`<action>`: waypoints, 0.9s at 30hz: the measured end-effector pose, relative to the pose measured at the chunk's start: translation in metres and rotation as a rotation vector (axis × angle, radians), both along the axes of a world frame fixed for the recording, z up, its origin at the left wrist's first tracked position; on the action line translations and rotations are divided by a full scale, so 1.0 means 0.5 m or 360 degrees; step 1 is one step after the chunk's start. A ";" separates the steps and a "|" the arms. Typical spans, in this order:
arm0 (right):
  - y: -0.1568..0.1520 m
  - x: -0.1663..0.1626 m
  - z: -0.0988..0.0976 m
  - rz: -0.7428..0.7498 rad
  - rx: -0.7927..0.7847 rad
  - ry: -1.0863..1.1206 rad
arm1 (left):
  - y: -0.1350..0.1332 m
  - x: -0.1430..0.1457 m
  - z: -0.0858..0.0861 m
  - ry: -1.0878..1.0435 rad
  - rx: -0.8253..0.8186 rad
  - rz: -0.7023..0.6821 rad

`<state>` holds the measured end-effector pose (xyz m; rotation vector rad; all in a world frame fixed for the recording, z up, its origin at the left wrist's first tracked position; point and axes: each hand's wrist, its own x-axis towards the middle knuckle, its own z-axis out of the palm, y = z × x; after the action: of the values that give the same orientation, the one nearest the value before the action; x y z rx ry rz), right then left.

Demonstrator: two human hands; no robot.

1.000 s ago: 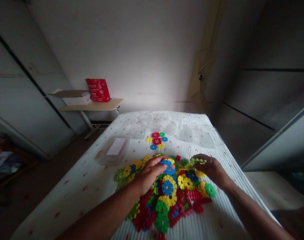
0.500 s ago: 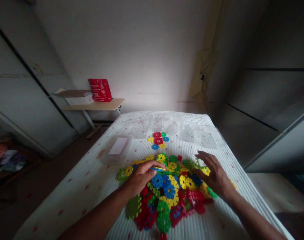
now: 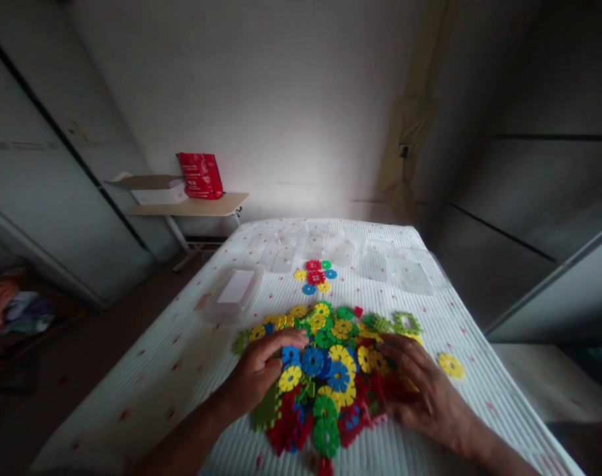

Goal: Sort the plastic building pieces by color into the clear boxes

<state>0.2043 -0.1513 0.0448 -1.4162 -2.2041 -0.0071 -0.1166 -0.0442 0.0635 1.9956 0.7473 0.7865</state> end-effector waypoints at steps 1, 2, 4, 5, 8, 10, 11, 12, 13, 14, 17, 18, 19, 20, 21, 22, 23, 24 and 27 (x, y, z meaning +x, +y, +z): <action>-0.011 -0.003 0.000 -0.0001 0.0027 -0.0065 | -0.010 -0.014 -0.004 0.0056 0.0142 -0.0007; -0.023 -0.008 -0.001 -0.0002 0.0057 -0.0137 | -0.021 -0.029 -0.010 0.0146 0.0299 -0.0017; -0.043 -0.026 -0.010 0.0028 0.0109 -0.0290 | -0.043 -0.053 -0.030 0.0383 0.0622 -0.0057; -0.051 -0.038 -0.017 0.0068 0.0141 -0.0350 | -0.054 -0.061 -0.044 0.0492 0.0764 -0.0066; -0.054 -0.083 -0.050 0.0185 0.0234 -0.0444 | -0.082 -0.060 -0.087 0.0726 0.1032 0.0005; -0.039 -0.112 -0.069 0.0155 0.0249 -0.0466 | -0.094 -0.042 -0.108 0.0820 0.1092 0.0089; -0.029 -0.122 -0.074 0.0120 0.0253 -0.0472 | -0.098 -0.029 -0.114 0.0847 0.1105 0.0129; -0.017 -0.129 -0.077 0.0086 0.0257 -0.0479 | -0.101 -0.015 -0.117 0.0871 0.1107 0.0169; -0.004 -0.133 -0.076 0.0067 0.0273 -0.0481 | -0.103 -0.001 -0.118 0.0891 0.1102 0.0209; 0.010 -0.132 -0.072 0.0069 0.0290 -0.0485 | -0.104 0.014 -0.117 0.0905 0.1096 0.0243; 0.049 -0.111 -0.055 0.0140 0.0326 -0.0532 | -0.099 0.061 -0.108 0.0938 0.1058 0.0340; 0.061 -0.102 -0.050 0.0154 0.0342 -0.0554 | -0.095 0.077 -0.105 0.0944 0.1043 0.0373; 0.072 -0.092 -0.046 0.0159 0.0363 -0.0575 | -0.091 0.093 -0.102 0.0942 0.1032 0.0403; 0.082 -0.084 -0.043 0.0153 0.0384 -0.0590 | -0.088 0.108 -0.100 0.0939 0.1021 0.0433; 0.090 -0.078 -0.040 0.0147 0.0402 -0.0598 | -0.086 0.122 -0.098 0.0933 0.1010 0.0460; 0.095 -0.073 -0.036 0.0144 0.0408 -0.0598 | -0.084 0.132 -0.096 0.0922 0.1000 0.0477; 0.097 -0.071 -0.030 0.0148 0.0399 -0.0592 | -0.084 0.139 -0.092 0.0905 0.0994 0.0474; 0.096 -0.069 -0.022 0.0150 0.0374 -0.0580 | -0.085 0.142 -0.087 0.0888 0.0993 0.0451; 0.078 -0.050 0.012 0.0087 0.0231 -0.0497 | -0.082 0.122 -0.057 0.0849 0.1020 0.0282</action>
<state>0.1792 -0.1125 0.0506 -1.3483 -2.4340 -0.3852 -0.0558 -0.0854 0.0351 2.8086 1.0826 0.6426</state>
